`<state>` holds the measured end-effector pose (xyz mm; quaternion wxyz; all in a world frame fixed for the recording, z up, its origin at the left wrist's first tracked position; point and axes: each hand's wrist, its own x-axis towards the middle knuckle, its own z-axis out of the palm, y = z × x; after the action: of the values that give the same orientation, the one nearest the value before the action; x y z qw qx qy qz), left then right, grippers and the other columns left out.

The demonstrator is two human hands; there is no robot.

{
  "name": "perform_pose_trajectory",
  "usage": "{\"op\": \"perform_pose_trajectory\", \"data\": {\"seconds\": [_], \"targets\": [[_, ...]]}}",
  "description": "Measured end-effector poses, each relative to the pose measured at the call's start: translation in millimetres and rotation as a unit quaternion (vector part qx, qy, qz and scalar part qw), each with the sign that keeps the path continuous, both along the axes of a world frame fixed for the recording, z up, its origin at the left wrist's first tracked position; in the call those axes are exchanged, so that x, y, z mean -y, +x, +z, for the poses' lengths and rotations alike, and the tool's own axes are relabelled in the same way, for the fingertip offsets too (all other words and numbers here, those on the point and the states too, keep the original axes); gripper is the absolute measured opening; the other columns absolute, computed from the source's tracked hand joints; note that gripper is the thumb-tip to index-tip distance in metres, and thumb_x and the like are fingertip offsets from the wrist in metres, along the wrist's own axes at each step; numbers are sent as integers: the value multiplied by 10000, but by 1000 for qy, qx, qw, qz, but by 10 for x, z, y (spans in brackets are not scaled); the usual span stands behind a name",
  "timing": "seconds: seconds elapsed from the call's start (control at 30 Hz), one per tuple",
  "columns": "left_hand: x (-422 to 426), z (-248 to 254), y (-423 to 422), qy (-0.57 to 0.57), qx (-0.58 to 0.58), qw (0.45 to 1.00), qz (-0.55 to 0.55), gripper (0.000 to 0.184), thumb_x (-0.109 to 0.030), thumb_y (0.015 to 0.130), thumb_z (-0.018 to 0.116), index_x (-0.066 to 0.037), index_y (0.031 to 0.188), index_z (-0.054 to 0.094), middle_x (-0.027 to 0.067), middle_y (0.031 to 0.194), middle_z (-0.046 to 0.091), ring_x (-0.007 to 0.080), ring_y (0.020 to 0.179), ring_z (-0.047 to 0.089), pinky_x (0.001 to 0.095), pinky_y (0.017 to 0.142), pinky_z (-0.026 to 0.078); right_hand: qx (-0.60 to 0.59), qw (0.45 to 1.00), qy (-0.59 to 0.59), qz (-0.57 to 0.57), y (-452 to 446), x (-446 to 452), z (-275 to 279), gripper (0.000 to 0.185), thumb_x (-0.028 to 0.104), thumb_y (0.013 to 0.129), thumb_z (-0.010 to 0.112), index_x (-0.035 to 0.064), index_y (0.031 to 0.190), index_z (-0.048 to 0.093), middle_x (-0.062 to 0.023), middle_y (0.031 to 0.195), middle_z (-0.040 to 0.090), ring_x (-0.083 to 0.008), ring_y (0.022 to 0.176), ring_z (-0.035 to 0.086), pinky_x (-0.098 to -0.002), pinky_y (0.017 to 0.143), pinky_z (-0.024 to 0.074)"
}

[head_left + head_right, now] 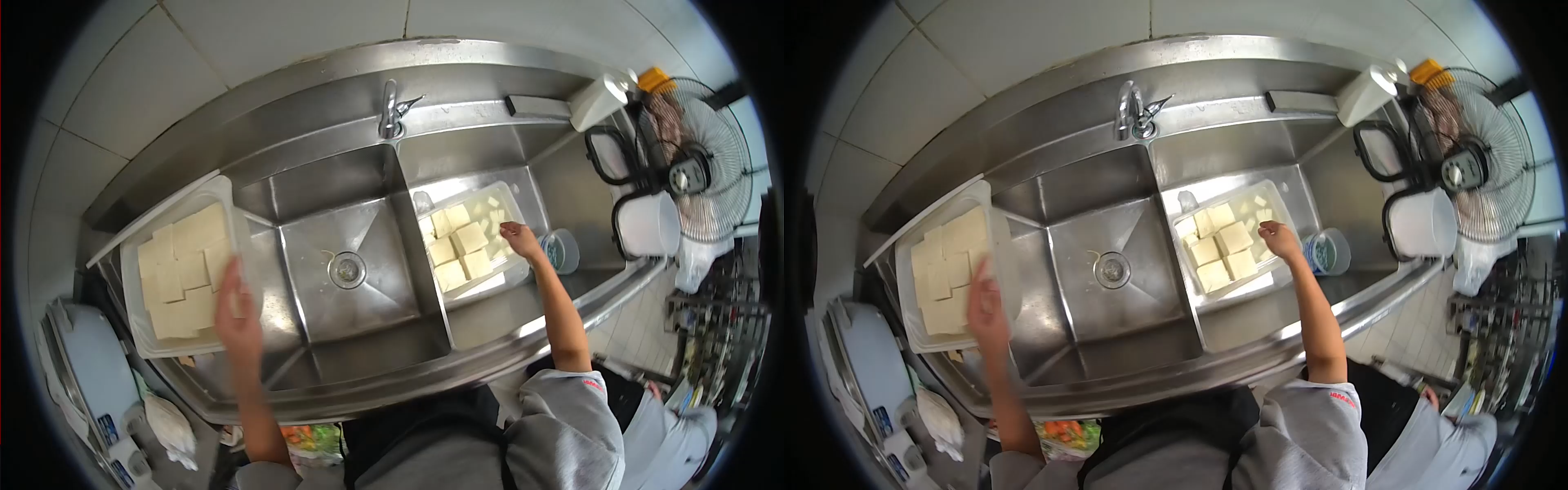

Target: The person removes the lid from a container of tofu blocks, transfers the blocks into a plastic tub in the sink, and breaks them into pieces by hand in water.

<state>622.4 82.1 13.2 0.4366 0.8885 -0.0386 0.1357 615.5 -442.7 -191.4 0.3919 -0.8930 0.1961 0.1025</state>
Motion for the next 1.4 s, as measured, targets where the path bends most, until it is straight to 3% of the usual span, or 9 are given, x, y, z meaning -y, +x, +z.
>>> {"op": "perform_pose_trajectory", "data": {"seconds": [0.13, 0.27, 0.4, 0.57, 0.67, 0.73, 0.8, 1.07, 1.4], "targets": [[1270, -254, -9, -71, -105, 990, -62, 256, -47, 858, 468, -8, 1101, 540, 115, 1102, 568, 179, 999, 544, 272, 837, 416, 7, 984, -168, 58, 243, 820, -1099, 463, 264, 737, 571, -17, 1101, 525, -232, 1005, 567, -351, 978, 533, -374, 844, 421], [1716, -559, 9, -177, -216, 960, -29, 240, -115, 888, 462, 1, 1087, 530, 108, 993, 600, 161, 918, 567, 260, 777, 447, -60, 973, -212, -76, 122, 1351, -1722, 571, 251, 733, 567, -19, 1211, 411, -246, 1120, 508, -379, 1055, 478, -390, 906, 382], [2171, -733, -183, -291, -339, 895, 2, 280, -173, 900, 464, -2, 1122, 486, 126, 968, 596, 176, 905, 570, 260, 738, 469, -126, 979, -151, -44, 175, 1459, -1788, 586, 292, 760, 555, -39, 1218, 398, -246, 1148, 493, -375, 1087, 457, -376, 928, 361], [3388, -1814, -378, -272, -491, 827, -14, 526, -258, 885, 468, 60, 1254, 270, 216, 1233, 397, 265, 1137, 421, 329, 951, 336, -12, 993, -109, -39, 357, 1566, -2066, 539, 336, 824, 494, -65, 1178, 431, -266, 1119, 503, -378, 1057, 481, -379, 898, 377], [3723, -3035, -322, -199, -505, 835, 93, 697, -335, 832, 514, 125, 1260, 213, 275, 1281, 334, 344, 1198, 349, 341, 1004, 259, -9, 994, -101, -43, 516, 1481, -1993, 506, 344, 838, 476, -73, 1123, 478, -268, 1084, 521, -369, 1032, 500, -383, 874, 390], [3701, -3393, -217, -80, -545, 815, 178, 724, -324, 817, 492, 121, 1280, 157, 316, 1308, 239, 379, 1238, 249, 404, 1016, 236, -23, 991, -121, -46, 549, 1543, -2083, 483, 353, 835, 480, -59, 1086, 507, -260, 1034, 547, -359, 996, 522, -380, 854, 400], [3674, -3489, -120, -125, -509, 795, 306, 680, -297, 825, 460, 116, 1279, 167, 320, 1283, 282, 398, 1211, 283, 413, 999, 257, -46, 991, -106, -60, 583, 1600, -2065, 457, 350, 833, 485, -49, 1051, 525, -250, 982, 568, -346, 947, 544, -372, 824, 413], [3597, -3659, -99, -151, -493, 801, 303, 578, -277, 875, 380, 102, 1280, 220, 288, 1311, 281, 371, 1227, 284, 393, 1016, 238, -119, 989, -84, -6, 519, 1655, -1657, 317, 261, 745, 565, -16, 894, 528, -176, 757, 599, -286, 700, 587, -359, 658, 453], [3515, -3980, -205, -82, -440, 848, 285, 562, -290, 895, 350, 102, 1280, 232, 282, 1313, 281, 365, 1238, 266, 378, 1035, 213, -118, 988, -91, 46, 382, 1407, -811, 258, 196, 737, 559, -4, 858, 450, -169, 675, 552, -338, 661, 568, -399, 636, 440]]}}
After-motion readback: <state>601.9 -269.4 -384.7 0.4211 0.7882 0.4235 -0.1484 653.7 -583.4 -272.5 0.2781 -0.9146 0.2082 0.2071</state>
